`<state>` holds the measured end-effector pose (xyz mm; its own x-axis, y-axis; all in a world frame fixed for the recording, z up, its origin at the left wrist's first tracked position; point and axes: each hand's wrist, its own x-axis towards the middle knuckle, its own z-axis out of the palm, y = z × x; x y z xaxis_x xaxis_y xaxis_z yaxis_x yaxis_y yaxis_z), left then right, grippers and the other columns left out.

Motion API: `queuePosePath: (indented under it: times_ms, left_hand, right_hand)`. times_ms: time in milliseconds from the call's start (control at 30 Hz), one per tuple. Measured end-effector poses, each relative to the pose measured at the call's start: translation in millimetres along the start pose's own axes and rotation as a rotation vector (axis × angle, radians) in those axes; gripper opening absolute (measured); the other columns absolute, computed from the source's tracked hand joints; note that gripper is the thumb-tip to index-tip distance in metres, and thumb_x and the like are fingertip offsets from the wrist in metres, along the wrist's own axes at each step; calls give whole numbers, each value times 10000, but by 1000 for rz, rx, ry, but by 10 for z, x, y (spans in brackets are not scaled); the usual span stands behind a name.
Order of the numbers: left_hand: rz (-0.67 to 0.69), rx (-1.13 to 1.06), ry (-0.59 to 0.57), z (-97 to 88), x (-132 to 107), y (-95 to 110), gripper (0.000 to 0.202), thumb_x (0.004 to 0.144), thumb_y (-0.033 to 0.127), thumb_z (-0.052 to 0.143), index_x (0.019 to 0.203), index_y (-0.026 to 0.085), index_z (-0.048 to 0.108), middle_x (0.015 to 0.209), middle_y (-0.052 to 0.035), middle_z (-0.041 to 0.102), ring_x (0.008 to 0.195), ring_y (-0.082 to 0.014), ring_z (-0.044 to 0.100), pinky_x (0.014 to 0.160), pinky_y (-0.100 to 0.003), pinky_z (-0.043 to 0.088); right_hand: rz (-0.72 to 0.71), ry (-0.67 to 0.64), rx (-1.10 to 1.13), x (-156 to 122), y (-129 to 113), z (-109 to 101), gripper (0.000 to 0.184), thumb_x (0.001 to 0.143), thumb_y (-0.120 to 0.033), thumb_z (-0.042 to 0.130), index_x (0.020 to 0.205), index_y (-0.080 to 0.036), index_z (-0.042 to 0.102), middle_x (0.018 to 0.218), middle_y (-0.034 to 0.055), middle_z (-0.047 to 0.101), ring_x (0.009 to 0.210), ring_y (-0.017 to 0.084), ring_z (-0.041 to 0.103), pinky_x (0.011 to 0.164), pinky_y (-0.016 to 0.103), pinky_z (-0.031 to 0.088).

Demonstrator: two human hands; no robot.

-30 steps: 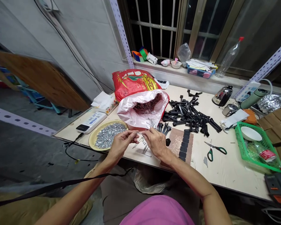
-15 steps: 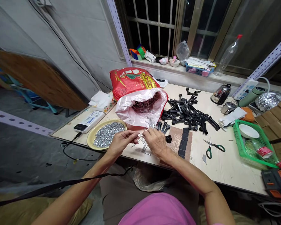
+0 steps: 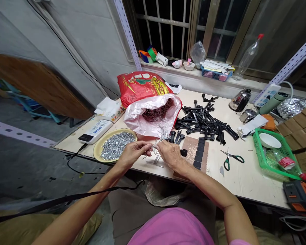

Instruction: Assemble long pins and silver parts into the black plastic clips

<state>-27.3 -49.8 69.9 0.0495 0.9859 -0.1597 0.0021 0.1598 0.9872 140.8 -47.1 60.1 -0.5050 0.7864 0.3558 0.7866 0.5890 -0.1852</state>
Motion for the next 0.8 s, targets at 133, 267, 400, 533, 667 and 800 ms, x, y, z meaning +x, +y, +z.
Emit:
queuePosePath:
  times_ms: [133,267,400,533,667,800]
  left_hand:
    - [-39,-19,-28,6,9,10,447,516,535,777,679,134,665,578,-7,663,490,-118,597,561,-282,560]
    - [-79,-29,-53,25,6,44,467,492,542,787,671,132,655,584,-7,657,482,-108,579,565,-289,560]
    - [-82,-18,-74,42,12,67,479,488,558,783,666,135,646,587,-7,649,483,-106,567,568,-293,555]
    - [-94,-24,-94,54,24,77,478,504,566,777,666,137,639,601,-11,647,490,-104,561,573,-297,554]
    - [-133,-24,-163,112,29,90,465,485,559,791,634,140,654,601,-11,641,489,-99,551,568,-290,555]
    - [-138,-46,-182,214,38,66,494,492,551,792,734,128,707,653,-12,645,558,-111,578,601,-294,564]
  right_hand:
    - [22,-17,105,-23,5,-45,131,929,-258,516,987,-166,589,936,50,614,735,114,585,576,206,365]
    - [13,-6,70,-66,39,-43,163,951,-224,463,902,-178,611,839,38,602,719,122,580,594,215,381]
    - [43,-6,133,-100,62,-34,175,956,-259,457,947,-181,613,835,31,605,719,124,588,601,214,404]
    - [24,18,211,-128,84,-43,156,940,-240,483,989,-162,608,917,54,593,795,131,592,658,211,443]
    - [29,26,164,-193,132,-85,242,973,-262,415,999,-186,643,861,40,584,744,118,578,613,202,421]
    - [47,60,188,-336,254,-200,251,971,-297,430,1002,-198,659,853,29,599,737,106,581,644,195,428]
